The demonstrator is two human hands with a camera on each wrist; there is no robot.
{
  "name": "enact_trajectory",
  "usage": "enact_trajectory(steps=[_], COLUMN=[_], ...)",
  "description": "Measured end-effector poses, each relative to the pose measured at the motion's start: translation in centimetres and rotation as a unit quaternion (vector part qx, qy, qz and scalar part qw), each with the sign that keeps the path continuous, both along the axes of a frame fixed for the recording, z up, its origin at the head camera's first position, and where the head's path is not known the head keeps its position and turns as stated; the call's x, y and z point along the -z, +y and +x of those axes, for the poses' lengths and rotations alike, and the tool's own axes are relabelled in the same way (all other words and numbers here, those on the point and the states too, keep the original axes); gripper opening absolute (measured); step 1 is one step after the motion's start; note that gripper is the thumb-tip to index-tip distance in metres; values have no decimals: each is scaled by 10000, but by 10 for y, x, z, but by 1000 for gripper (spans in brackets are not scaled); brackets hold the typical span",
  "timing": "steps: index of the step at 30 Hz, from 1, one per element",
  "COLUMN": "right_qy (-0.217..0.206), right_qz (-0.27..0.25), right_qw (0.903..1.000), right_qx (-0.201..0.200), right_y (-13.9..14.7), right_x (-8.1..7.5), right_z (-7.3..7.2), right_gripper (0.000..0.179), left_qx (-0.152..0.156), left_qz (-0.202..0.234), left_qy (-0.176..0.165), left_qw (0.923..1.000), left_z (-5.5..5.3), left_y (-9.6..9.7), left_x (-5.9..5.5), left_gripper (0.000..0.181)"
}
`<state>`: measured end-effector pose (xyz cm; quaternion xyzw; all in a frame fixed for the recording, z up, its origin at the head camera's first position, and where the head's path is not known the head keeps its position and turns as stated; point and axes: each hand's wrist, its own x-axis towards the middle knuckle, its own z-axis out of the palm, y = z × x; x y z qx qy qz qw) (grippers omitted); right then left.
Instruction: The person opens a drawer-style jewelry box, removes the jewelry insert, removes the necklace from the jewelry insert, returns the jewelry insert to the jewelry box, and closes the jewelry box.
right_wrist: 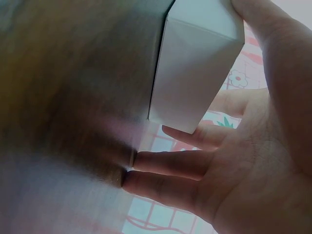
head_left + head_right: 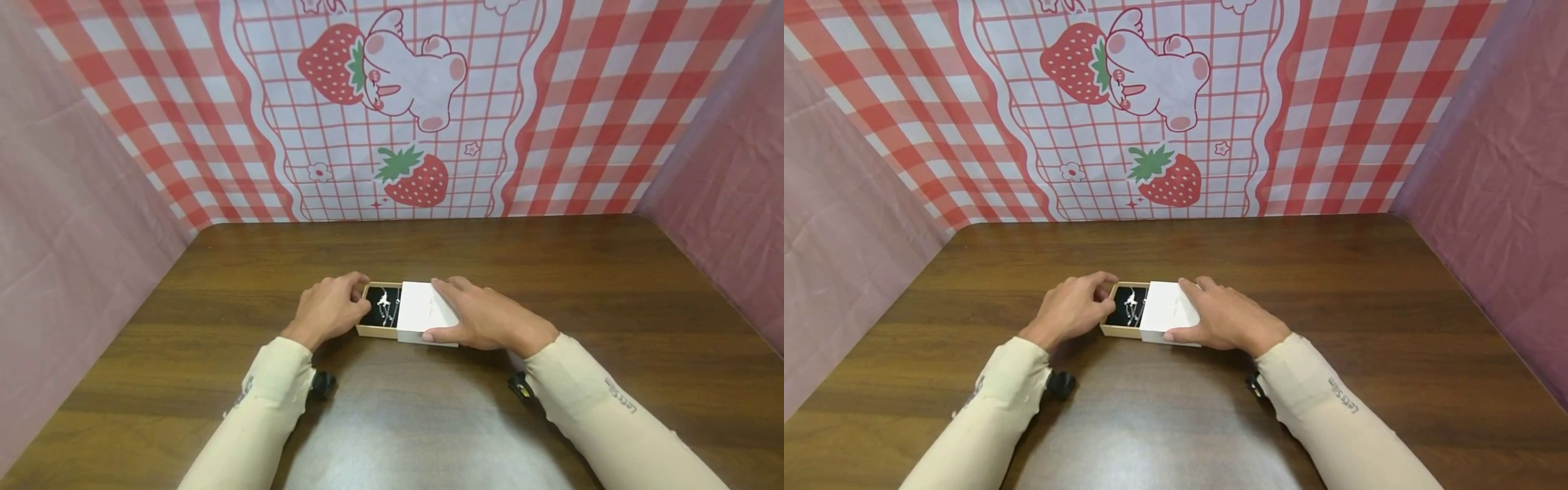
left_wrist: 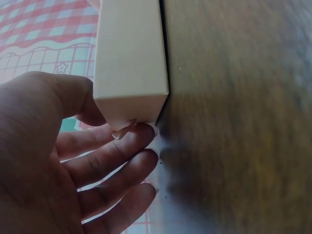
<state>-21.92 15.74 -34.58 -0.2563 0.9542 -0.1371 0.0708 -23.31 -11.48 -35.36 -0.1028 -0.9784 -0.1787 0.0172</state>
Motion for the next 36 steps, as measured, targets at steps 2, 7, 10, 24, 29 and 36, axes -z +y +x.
enact_trajectory(steps=[2, 7, 10, 24, 29, 36], right_qy=[10, 25, 29, -15, -11, -67], right_qz=[-8, -12, -9, -37, -89, -134], right_qw=[10000, 10000, 10000, 10000, 9999, 9998], right_qx=[-10, -24, -34, -24, -51, -163], right_y=[0, 0, 0, 1, 1, 4], right_x=[0, 0, -1, -2, -2, -2], right_z=[0, 0, 0, 0, 0, 0], right_gripper=[104, 104, 104, 104, 103, 108], left_qx=[-2, -14, -23, -71, -68, -73], left_qz=[6, 43, 90, 137, 120, 138], left_qy=[-8, -14, -33, -52, -20, -70], left_qw=[10000, 10000, 10000, 9999, 9999, 9999], left_z=[0, 0, 0, -1, -1, -1], left_y=[0, -1, -1, -1, -1, -1], left_x=[0, 0, 1, 1, 2, 3], left_gripper=[47, 47, 47, 45, 45, 45])
